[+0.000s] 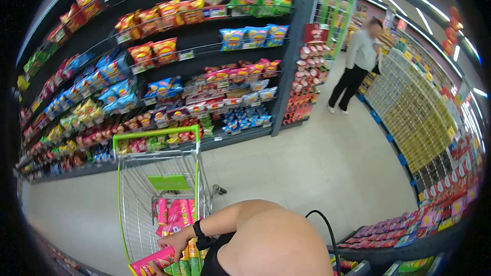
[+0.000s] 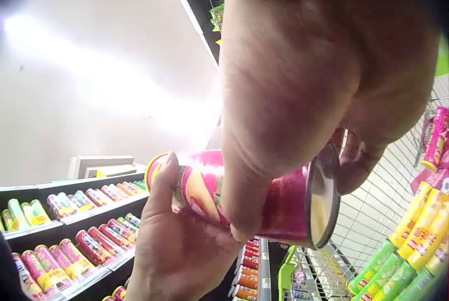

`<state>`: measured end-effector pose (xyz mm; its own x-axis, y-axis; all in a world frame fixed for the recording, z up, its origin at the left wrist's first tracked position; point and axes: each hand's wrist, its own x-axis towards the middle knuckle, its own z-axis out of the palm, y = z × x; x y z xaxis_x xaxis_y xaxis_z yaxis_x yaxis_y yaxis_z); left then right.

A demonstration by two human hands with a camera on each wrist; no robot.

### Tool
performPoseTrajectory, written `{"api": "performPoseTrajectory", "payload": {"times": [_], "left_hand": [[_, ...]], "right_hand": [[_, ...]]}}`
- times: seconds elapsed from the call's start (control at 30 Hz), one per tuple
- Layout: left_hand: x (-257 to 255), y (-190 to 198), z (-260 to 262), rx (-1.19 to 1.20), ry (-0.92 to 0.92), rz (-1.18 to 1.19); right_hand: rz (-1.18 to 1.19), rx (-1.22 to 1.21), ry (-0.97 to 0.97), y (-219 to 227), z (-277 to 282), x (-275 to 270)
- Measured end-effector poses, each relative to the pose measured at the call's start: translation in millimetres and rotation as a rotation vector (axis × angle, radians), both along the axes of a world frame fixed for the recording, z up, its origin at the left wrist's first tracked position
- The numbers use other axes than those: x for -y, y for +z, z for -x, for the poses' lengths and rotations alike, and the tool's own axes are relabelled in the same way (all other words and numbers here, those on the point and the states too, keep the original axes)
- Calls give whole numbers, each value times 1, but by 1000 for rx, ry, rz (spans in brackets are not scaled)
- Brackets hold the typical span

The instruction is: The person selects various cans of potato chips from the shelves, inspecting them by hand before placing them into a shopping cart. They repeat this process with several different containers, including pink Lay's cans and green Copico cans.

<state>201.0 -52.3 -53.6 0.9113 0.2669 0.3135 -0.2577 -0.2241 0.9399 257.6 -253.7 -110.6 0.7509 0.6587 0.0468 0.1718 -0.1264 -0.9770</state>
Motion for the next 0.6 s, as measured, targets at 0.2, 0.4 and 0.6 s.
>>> {"api": "performPoseTrajectory", "payload": {"times": [0.2, 0.4, 0.6], "left_hand": [[-17, 28, 20, -229, -47, 610], [-43, -14, 35, -159, 202, 455], [-40, 7, 46, -177, 485, 570]], "right_hand": [[-179, -226, 424, 19, -13, -18], [209, -86, 319, 70, -16, -48], [126, 314, 326, 46, -34, -91]]}}
